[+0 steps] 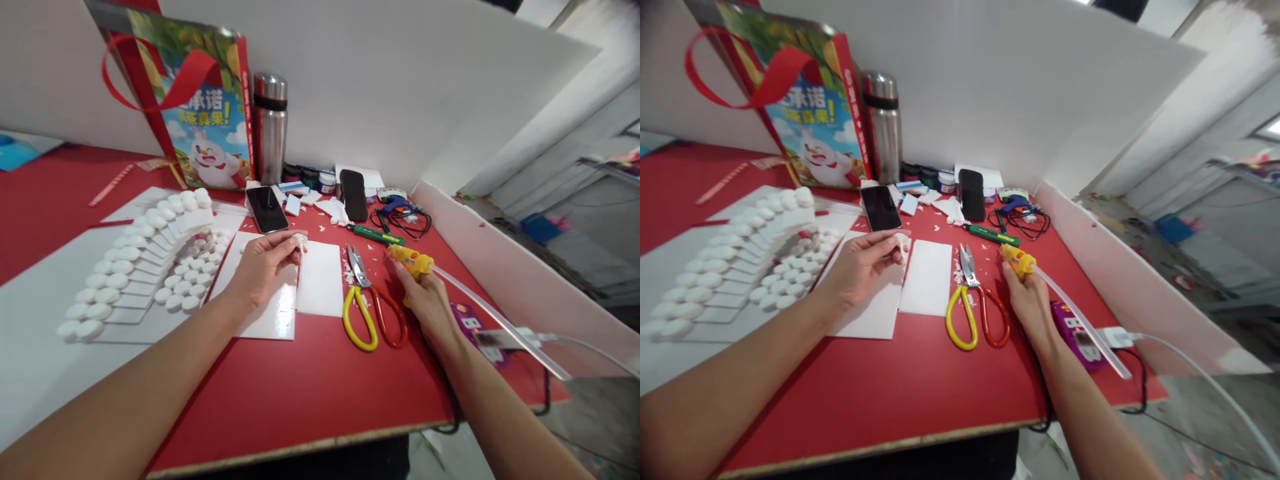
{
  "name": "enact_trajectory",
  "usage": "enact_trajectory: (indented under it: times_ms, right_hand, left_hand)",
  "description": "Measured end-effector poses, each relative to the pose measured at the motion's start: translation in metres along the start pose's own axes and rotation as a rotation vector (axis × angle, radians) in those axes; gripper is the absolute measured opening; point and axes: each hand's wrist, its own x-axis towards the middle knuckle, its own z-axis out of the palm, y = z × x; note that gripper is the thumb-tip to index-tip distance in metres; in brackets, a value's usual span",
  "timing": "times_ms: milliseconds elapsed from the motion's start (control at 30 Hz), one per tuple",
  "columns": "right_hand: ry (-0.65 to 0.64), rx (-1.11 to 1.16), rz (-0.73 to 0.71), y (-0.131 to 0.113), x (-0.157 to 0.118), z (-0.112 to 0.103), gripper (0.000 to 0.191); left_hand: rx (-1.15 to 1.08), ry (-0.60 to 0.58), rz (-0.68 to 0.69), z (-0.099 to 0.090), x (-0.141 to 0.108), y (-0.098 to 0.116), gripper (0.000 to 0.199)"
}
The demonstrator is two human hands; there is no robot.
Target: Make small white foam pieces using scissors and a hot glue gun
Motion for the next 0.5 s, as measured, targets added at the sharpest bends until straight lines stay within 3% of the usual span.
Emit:
enact_trajectory:
  times_ms: [233, 333, 500]
  right_hand:
    - [0.054, -0.352, 0.015, -0.001, 0.0, -0.01, 0.044]
    - [0.031, -0.459, -0.006, -0.004, -0.002, -0.017, 0.04]
    - [-0.049, -0.504, -0.084, 0.002, -0.02, -0.029, 0.048]
  left_hand:
    - [-0.001, -0.048, -0.031, 0.002, -0.002, 0.0, 0.017]
    - [-0.015, -0.069, -0.054, 0.003, -0.003, 0.001, 0.017]
    - [-0.063, -0.059, -0.092, 0.007, -0.005, 0.003, 0.013]
